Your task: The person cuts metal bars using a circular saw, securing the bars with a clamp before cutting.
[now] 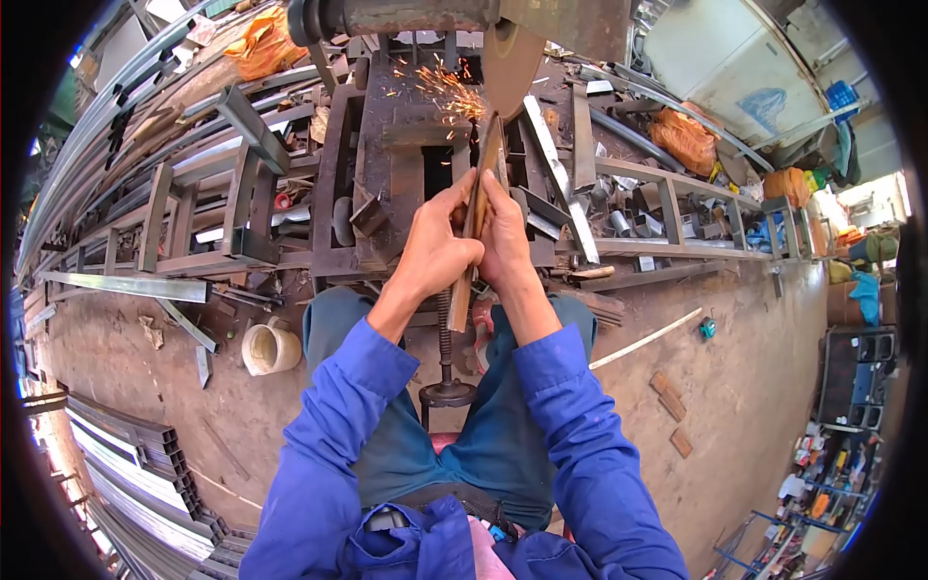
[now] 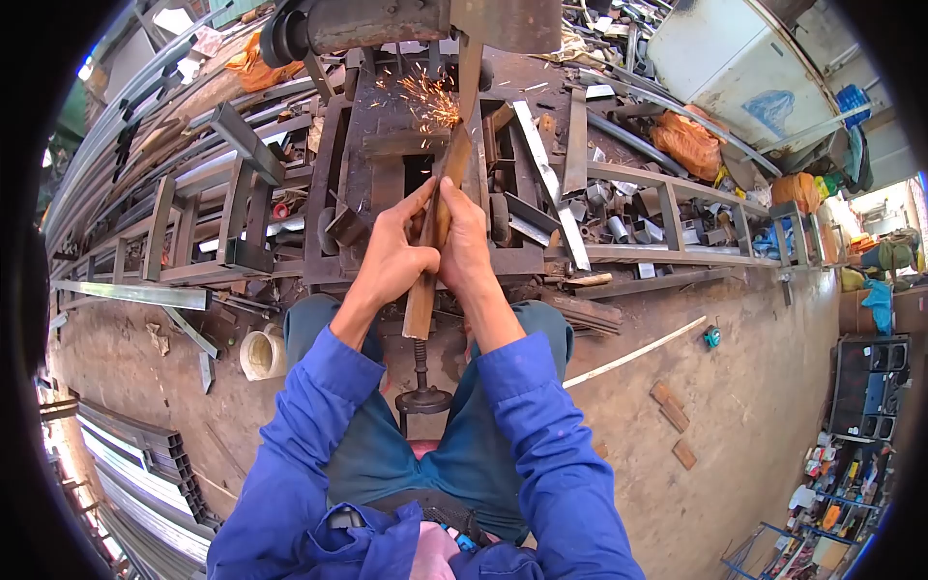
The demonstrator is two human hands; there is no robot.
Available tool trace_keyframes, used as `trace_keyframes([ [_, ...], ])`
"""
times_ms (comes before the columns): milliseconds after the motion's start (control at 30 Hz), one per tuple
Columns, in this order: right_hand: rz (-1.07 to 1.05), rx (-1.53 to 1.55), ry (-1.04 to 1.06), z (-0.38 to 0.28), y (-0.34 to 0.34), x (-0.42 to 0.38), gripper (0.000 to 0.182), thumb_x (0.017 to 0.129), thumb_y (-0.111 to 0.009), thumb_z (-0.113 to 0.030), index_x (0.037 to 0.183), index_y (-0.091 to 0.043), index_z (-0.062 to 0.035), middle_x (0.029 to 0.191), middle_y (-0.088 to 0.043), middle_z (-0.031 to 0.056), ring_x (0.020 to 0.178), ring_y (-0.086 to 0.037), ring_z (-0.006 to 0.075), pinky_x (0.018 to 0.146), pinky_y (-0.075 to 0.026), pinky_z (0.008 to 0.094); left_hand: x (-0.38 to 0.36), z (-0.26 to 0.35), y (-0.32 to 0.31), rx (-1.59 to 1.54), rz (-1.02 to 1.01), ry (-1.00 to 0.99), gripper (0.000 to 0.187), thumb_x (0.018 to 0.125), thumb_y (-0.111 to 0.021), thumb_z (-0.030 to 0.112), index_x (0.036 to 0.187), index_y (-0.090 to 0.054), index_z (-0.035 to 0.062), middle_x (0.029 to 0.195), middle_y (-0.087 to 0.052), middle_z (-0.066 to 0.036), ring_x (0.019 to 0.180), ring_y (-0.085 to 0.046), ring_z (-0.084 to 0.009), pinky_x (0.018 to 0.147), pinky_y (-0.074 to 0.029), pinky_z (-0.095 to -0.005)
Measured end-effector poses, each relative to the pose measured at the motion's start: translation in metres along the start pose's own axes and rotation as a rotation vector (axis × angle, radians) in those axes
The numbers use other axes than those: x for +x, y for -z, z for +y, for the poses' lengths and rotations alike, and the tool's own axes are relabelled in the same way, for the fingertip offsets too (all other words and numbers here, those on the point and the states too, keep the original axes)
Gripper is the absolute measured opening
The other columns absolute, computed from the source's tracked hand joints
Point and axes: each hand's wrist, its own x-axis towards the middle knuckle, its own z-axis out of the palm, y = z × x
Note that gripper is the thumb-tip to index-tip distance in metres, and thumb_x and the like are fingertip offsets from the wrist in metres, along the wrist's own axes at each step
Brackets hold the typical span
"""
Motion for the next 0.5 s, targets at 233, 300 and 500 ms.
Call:
trace_keyframes([
  [233,0.107,-0.307,0.111,-0.006,0.023,-0.036,0.030,0.096,-0.069,-0.028,0.110,-0.058,-0.0038,0.091,-0.065,0.0073,0.077,-0.066,0.0178,0.067,-0.055,0.0325,-0.023,-0.018,-0.019,-0.223,-0.071,0.008,0.087,0.060,-0.059,-0.007,0.146,-0.049,-0.0019,0.103,-0.065,-0.006,0.083,-0.057,-0.0112,0.072,-0.049,-0.0251],
  [300,0.083,-0.446,0.241,-0.005,0.024,-0.056,0.040,0.092,-0.075,-0.028,0.118,-0.054,-0.0048,0.098,-0.063,0.0059,0.081,-0.066,0.0156,0.069,-0.055,0.0311,-0.040,-0.008,-0.015,-0.213,-0.153,0.018,0.089,0.062,-0.057,-0.010,0.149,-0.046,-0.0001,0.113,-0.063,-0.005,0.095,-0.059,-0.0128,0.083,-0.050,-0.0256],
  [500,-0.093,-0.292,0.320,-0.029,0.013,-0.108,0.073,0.092,-0.069,-0.021,0.151,-0.030,-0.0012,0.103,-0.061,0.0075,0.084,-0.063,0.0139,0.073,-0.053,0.0260,-0.074,0.021,-0.017,-0.352,-0.438,-0.093,0.075,0.076,-0.075,0.000,0.146,-0.048,-0.0011,0.118,-0.058,-0.003,0.109,-0.059,-0.0155,0.093,-0.049,-0.0285],
])
